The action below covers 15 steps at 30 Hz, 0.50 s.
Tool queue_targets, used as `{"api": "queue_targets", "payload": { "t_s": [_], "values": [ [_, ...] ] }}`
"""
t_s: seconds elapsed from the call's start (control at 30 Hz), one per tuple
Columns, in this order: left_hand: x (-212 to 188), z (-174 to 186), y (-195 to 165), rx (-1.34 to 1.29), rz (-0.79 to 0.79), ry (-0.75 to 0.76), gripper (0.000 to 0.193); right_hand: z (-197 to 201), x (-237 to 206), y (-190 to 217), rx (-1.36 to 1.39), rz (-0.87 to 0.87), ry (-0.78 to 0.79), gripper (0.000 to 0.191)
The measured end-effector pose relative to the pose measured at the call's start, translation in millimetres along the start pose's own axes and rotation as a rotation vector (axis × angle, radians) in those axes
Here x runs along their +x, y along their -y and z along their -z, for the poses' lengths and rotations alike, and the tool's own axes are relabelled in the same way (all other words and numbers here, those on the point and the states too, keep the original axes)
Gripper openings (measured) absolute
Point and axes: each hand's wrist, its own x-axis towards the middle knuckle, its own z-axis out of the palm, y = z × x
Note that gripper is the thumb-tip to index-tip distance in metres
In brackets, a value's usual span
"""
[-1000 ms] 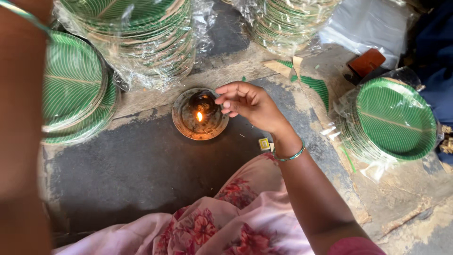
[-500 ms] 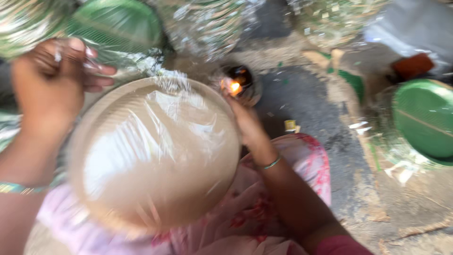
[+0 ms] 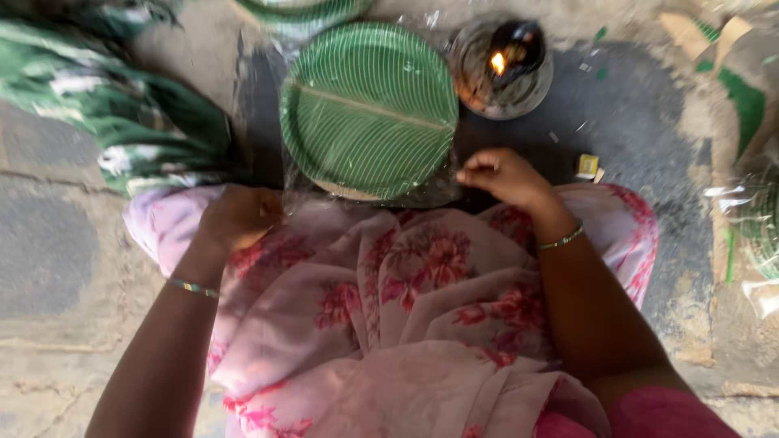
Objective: The person sits on the floor and wraps individual leaf-patterned plates with plastic film. They use a small flame from a metal bowl to heat and shrink the plastic around each plate, then stack the finished items.
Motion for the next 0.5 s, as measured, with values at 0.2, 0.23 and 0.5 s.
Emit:
{"api": "queue_targets", "payload": {
  "t_s": [0.2,0.23,0.5],
  "values": [
    [76,-32,-1,-0.437,0.176,-0.54,0.084,-47,56,-12,-0.321,0.212,-0.513,0.074],
    [84,-42,-5,-0.487,0.168,-0.66,0.092,-56,59,-10,-0.392,0.288,-0.57,0.089],
    [74,-71,-4,-1.205,0.19,0.394,0.072,-37,35,-3,0.444,-0.489,0.292,0.048]
  ]
}}
